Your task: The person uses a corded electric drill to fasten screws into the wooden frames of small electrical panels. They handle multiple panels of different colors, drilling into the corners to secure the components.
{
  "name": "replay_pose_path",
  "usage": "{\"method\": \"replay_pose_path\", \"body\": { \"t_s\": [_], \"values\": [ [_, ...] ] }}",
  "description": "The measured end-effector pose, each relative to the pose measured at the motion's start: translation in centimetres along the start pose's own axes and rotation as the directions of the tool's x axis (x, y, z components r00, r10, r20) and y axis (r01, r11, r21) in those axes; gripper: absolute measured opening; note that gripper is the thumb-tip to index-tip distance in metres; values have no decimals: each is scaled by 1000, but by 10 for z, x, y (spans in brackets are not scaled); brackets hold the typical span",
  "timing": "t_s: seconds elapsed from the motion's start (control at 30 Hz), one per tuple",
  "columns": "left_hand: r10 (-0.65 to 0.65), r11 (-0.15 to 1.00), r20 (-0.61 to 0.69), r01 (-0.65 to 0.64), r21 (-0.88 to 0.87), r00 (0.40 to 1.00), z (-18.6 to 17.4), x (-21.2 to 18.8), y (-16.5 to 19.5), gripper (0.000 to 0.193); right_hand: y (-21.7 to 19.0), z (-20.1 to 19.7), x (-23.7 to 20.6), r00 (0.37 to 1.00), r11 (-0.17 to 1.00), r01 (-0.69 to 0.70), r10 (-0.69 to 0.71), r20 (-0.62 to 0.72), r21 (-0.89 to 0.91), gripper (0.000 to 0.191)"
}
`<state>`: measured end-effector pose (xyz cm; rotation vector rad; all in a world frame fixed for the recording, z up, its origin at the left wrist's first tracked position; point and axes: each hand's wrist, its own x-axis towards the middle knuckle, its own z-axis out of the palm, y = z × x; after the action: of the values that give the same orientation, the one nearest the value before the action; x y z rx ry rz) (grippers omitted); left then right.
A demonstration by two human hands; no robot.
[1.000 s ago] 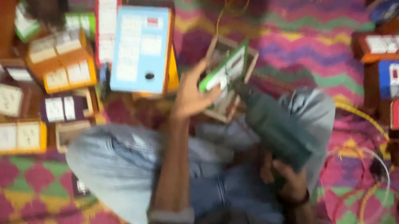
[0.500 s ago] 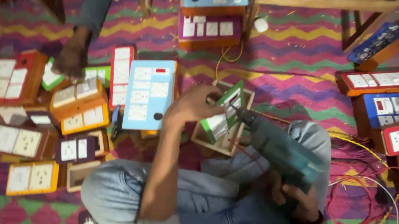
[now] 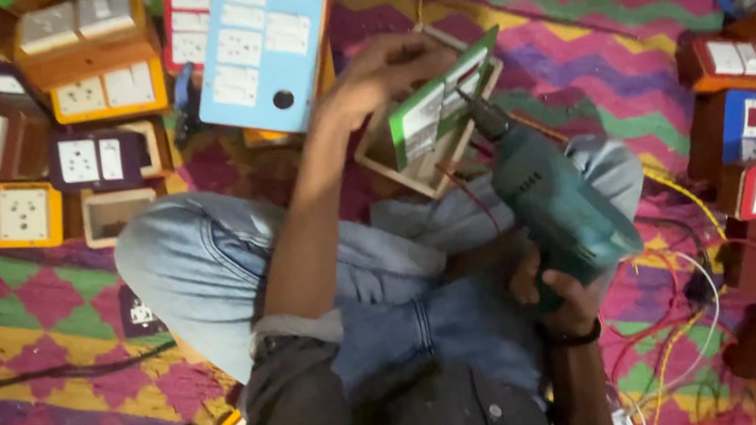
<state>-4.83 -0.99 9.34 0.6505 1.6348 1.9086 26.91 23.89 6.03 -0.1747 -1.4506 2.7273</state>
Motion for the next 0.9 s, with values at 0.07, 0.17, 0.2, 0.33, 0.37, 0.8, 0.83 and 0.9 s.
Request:
{"method": "replay_pose_path", "body": {
  "t_s": [0.07,0.17,0.2,0.33,0.37,0.8,0.83,0.9],
  "values": [
    [10,1000,22,-10,0,1000,-2,-3,6,44,0,-2,-1,998,993,-43,38,48,106,36],
    [-93,988,-75,101,120,993,-1,-7,16,40,1,-3,0,999,983,-40,33,42,178,37],
    [-81,990,-74,89,107,994,0,-7,19,40,1,-2,-1,999,982,-30,26,25,186,38],
    [-52,990,-92,63,127,994,4,-8,22,40,-1,-2,-2,1000,988,-24,23,4,154,49],
    [-48,987,-102,63,147,994,5,-8,22,40,-2,-2,-1,1000,990,-16,13,19,141,50],
    [-82,980,-178,112,162,980,11,-7,28,36,2,9,0,977,949,138,-177,-117,-282,52],
    [-86,983,-158,110,146,984,9,-8,31,36,5,10,-2,985,960,117,-145,-93,-256,47],
    [-95,979,-137,117,164,986,10,-7,31,38,7,6,-8,996,975,64,-75,-43,-214,39]
  ]
}}
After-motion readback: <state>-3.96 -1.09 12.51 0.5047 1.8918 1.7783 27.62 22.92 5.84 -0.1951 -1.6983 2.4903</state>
